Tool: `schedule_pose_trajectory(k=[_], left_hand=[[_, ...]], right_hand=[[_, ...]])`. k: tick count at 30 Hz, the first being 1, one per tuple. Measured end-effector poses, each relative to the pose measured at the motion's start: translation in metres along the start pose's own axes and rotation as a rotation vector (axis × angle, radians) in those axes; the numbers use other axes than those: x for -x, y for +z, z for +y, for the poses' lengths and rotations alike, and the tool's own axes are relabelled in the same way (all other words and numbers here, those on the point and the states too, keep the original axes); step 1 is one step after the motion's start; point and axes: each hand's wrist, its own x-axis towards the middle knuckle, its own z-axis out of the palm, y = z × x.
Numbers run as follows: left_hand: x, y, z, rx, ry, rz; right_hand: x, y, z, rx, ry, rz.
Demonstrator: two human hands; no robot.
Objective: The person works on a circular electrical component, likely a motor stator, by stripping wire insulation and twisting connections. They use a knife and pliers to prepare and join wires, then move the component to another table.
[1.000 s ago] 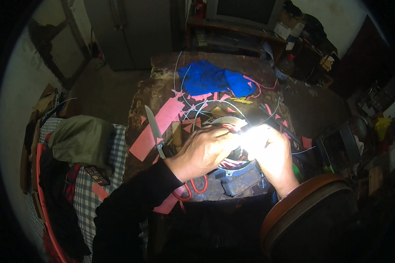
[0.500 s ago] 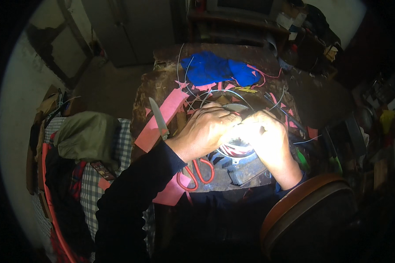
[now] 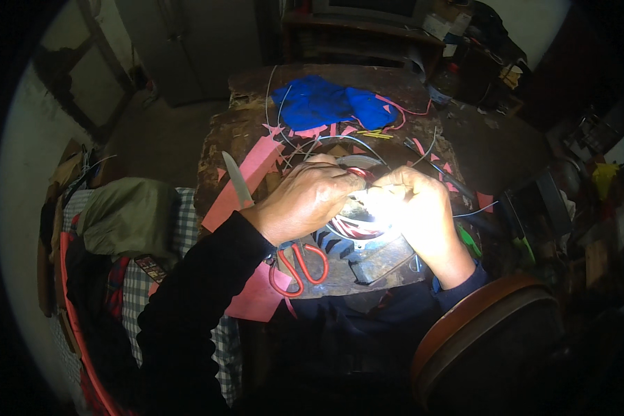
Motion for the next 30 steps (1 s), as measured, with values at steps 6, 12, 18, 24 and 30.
schedule_pose_trajectory(k=[6, 12, 18, 24, 30], left_hand=[[-0.002, 0.004, 0.007, 0.026, -0.032, 0.075], [-0.002, 0.005, 0.002, 0.029, -0.017, 0.024], [-0.005, 0.001, 0.006, -0.077, 0.008, 0.009], [-0.017, 0.006, 0.037, -0.079, -0.010, 0.098], [-0.034, 0.017, 0.041, -0.046, 0.042, 0.082]], right_hand=[[-0.003, -0.005, -0.003, 0.052, 0.026, -0.022], [0.006, -0.029, -0.007, -0.191, 0.058, 0.002], [0.010, -0.045, -0.005, -0.102, 0.206, -0.019], [0.013, -0.053, -0.012, 0.150, -0.013, -0.093], [0.017, -0.064, -0.004, 0.214, -0.056, -0.084]])
